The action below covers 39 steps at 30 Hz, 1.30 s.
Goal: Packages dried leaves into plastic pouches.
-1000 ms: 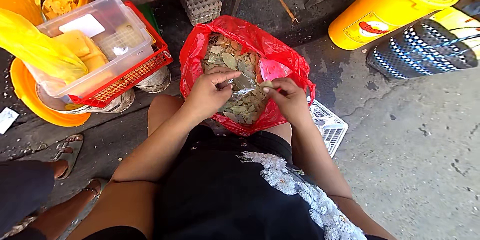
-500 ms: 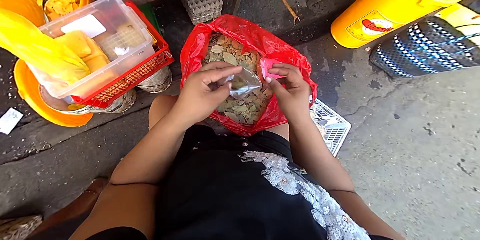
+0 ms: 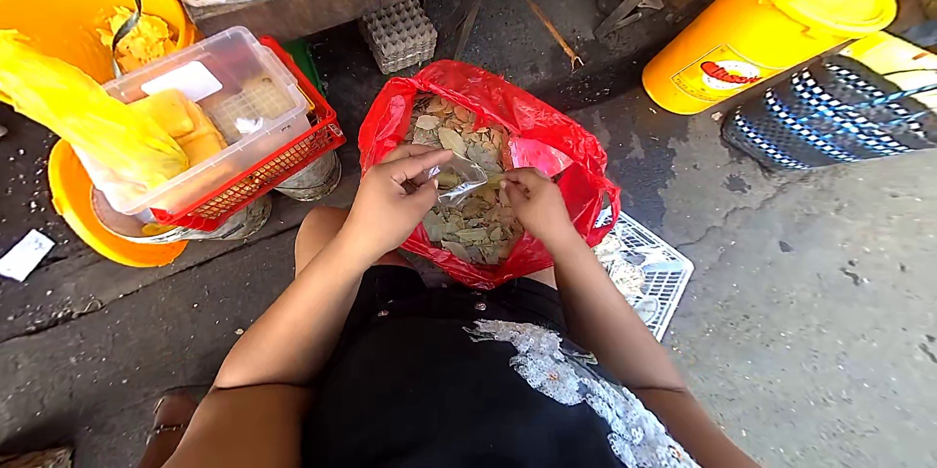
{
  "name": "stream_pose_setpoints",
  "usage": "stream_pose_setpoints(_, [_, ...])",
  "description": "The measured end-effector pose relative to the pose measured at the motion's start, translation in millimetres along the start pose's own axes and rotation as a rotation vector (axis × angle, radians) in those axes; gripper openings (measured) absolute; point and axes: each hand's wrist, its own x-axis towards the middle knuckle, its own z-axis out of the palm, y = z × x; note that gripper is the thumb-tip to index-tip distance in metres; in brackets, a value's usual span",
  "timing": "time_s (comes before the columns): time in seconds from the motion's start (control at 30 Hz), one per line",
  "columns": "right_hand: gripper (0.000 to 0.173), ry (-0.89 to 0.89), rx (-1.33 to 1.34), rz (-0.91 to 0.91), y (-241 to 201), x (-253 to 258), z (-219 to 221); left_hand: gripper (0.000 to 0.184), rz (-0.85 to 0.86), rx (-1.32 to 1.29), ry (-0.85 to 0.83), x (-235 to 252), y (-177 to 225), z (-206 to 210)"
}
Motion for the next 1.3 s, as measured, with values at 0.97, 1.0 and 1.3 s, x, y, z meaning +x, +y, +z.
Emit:
stream_pose_setpoints(0.97, [0.029, -0.266, 0.105, -0.29, -59, -32, 13, 0.042, 0.461, 0.292, -0.283, -7, 4, 60])
stream_pose_setpoints(1.0, [0.028, -0.238, 0.151, -0.279, -58, -34, 10, 0.039, 0.483, 0.241, -0.298, -6, 0, 57])
stream_pose_setpoints(1.3, [0.028, 0.203, 0.607, -0.155, -65, -48, -54, 0.102, 0.034, -0.386, -0.095, 18, -50, 27])
